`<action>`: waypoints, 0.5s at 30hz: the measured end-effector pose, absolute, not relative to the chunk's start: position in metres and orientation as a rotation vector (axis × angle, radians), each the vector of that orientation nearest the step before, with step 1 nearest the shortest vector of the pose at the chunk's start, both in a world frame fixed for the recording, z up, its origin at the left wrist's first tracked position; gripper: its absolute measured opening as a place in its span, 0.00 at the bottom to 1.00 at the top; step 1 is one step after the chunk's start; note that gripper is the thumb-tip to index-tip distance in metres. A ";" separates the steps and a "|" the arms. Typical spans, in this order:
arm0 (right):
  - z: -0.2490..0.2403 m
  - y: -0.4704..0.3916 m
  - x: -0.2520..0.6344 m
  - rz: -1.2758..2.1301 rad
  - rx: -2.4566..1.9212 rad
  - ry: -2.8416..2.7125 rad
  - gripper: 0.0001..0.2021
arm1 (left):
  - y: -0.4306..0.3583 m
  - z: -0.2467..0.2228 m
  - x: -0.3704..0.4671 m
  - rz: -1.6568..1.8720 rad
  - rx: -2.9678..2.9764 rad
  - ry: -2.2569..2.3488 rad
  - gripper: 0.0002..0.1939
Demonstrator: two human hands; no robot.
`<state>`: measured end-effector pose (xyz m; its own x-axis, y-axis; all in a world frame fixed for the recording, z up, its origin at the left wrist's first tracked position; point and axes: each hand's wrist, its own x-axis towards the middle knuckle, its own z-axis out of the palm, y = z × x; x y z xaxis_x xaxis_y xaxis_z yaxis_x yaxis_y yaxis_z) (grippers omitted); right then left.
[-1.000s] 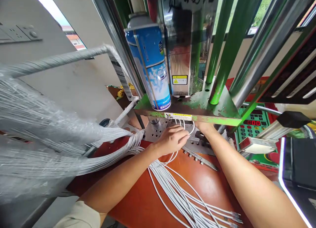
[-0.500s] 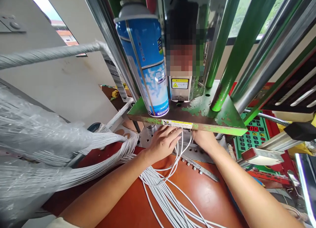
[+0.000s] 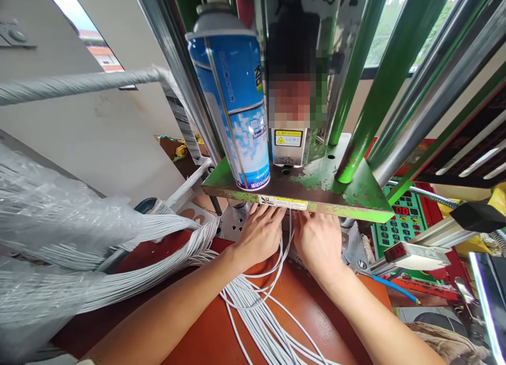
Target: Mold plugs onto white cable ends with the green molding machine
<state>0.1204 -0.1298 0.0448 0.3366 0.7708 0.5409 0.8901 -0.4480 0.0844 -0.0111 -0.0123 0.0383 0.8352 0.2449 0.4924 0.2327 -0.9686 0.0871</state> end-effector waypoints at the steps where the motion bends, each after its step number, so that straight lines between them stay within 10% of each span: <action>1: 0.046 -0.133 0.119 -0.775 -2.354 -1.512 0.16 | -0.012 0.039 -0.012 0.814 2.985 0.385 0.24; 15: 0.041 -0.099 0.103 -0.651 -2.319 -1.605 0.13 | -0.007 0.043 -0.018 0.852 2.911 0.407 0.20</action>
